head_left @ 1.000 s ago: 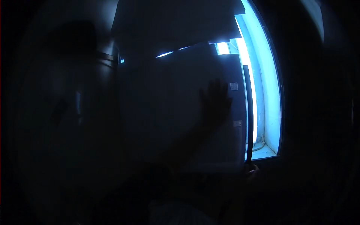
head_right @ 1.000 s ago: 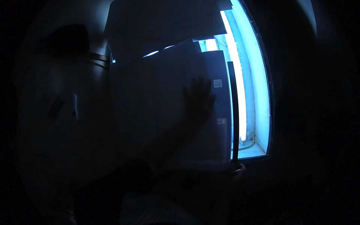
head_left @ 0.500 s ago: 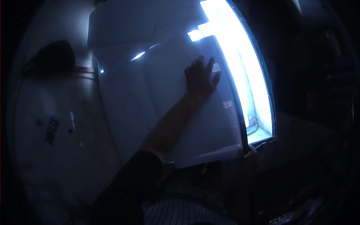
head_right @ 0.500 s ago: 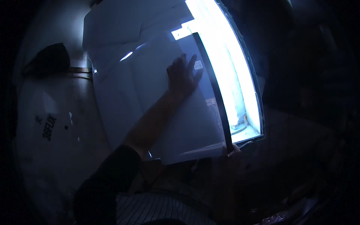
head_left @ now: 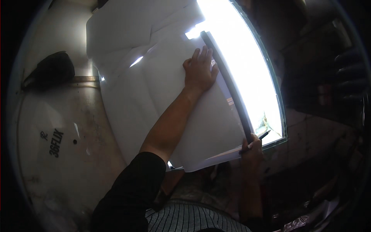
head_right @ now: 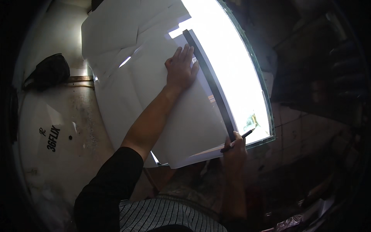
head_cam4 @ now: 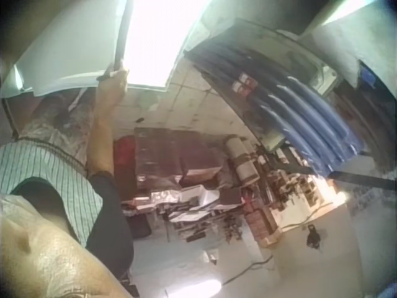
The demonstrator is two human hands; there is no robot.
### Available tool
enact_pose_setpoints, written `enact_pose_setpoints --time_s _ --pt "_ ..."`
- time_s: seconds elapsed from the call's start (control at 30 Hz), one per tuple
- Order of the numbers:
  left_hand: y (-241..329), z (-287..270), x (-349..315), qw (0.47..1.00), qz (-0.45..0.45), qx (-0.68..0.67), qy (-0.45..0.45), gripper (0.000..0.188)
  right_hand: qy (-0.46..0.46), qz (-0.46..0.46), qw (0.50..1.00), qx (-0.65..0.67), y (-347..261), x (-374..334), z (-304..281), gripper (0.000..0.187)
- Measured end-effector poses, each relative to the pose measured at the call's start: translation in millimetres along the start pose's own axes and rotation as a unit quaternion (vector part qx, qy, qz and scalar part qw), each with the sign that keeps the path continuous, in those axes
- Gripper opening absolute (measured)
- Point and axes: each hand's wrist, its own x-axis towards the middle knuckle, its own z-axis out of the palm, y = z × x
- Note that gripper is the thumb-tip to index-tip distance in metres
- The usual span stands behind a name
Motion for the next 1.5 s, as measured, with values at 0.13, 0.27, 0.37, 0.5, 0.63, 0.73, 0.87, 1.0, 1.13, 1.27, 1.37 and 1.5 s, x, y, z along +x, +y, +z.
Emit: enact_pose_setpoints --time_s 0.13,0.27,0.37,0.5,0.63,0.73,0.87,1.0,1.13,1.27,1.37,1.5 --pt "-24 -14 -10 0.995 -0.022 -0.102 0.003 0.063 -0.026 -0.025 0.999 -0.035 -9 5 2 0.04" --pt "-66 -36 -101 0.973 -0.192 0.025 0.127 0.071 -0.05 0.035 0.994 -0.088 0 5 5 0.05" --pt "-127 -65 -212 0.935 -0.347 0.074 0.01 0.073 -0.023 -0.009 0.995 -0.094 -4 3 7 0.056" --pt "-161 -93 -281 0.929 -0.322 0.142 -0.118 0.069 -0.038 0.046 0.994 -0.097 17 11 -5 0.064" --pt "-210 -104 -302 0.926 -0.347 0.098 -0.109 0.066 -0.052 0.049 0.992 -0.1 17 16 -8 0.062" --pt "-224 -98 -323 0.916 -0.382 0.116 -0.037 0.08 -0.125 0.056 0.98 -0.145 26 30 -19 0.063" --pt "-217 -100 -336 0.811 -0.573 0.114 0.006 0.099 -0.154 0.048 0.979 -0.122 18 41 -25 0.058" --pt "-187 -82 -324 0.82 -0.566 0.084 -0.001 0.096 -0.15 0.012 0.987 -0.062 20 44 -28 0.051" --pt "-132 -75 -306 0.842 -0.536 0.062 0.02 0.09 -0.165 0.017 0.984 -0.06 32 48 -27 0.048" --pt "-144 -99 -317 0.87 -0.489 -0.034 0.045 0.082 -0.156 -0.019 0.986 -0.049 50 51 -28 0.047" --pt "-218 -130 -364 0.828 -0.535 0.164 0.035 0.08 -0.169 -0.016 0.983 -0.067 36 44 -28 0.045" --pt "-210 -97 -355 0.824 -0.557 0.106 0.008 0.082 -0.145 -0.036 0.985 -0.081 53 50 -28 0.047"
